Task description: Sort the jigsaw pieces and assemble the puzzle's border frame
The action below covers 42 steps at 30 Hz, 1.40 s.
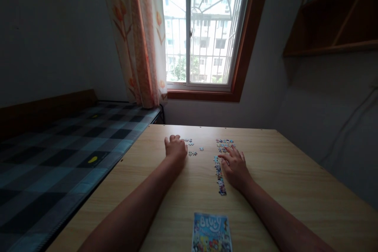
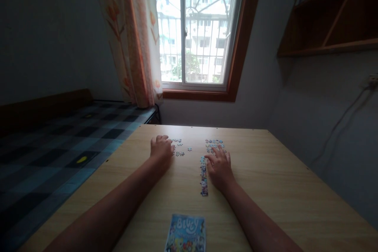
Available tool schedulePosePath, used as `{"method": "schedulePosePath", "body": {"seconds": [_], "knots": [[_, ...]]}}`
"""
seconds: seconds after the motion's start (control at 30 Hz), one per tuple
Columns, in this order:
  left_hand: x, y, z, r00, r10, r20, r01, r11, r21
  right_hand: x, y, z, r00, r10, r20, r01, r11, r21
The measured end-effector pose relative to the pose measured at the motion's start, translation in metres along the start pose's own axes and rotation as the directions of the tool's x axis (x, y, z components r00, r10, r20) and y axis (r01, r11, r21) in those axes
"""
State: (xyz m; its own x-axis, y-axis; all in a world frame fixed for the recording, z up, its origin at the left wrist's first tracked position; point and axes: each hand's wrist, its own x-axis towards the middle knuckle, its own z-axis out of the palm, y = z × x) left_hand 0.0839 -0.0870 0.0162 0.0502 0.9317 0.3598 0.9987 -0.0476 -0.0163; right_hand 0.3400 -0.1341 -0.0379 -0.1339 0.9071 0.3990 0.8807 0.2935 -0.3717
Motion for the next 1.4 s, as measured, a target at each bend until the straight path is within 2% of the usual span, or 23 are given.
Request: {"method": "schedulePosePath", "body": {"seconds": [0.13, 0.33, 0.9, 1.4], "knots": [[0.003, -0.011, 0.006, 0.999, -0.048, 0.015, 0.048, 0.999, -0.02, 0.001, -0.003, -0.002, 1.0, 0.006, 0.007, -0.006, 1.0, 0.015], [0.003, -0.011, 0.017, 0.999, -0.025, 0.029, 0.027, 0.998, -0.061, 0.002, -0.003, 0.0, 1.0, 0.002, -0.004, -0.002, 0.999, 0.037], [0.007, -0.007, 0.019, 0.997, -0.063, 0.039, 0.069, 0.985, -0.16, 0.004, -0.005, 0.003, 0.999, -0.026, -0.043, 0.029, 0.997, 0.07], [0.021, -0.012, 0.026, 0.985, -0.066, 0.159, 0.095, 0.978, -0.187, 0.007, -0.008, 0.002, 0.998, -0.013, -0.055, 0.018, 0.996, 0.087]]}}
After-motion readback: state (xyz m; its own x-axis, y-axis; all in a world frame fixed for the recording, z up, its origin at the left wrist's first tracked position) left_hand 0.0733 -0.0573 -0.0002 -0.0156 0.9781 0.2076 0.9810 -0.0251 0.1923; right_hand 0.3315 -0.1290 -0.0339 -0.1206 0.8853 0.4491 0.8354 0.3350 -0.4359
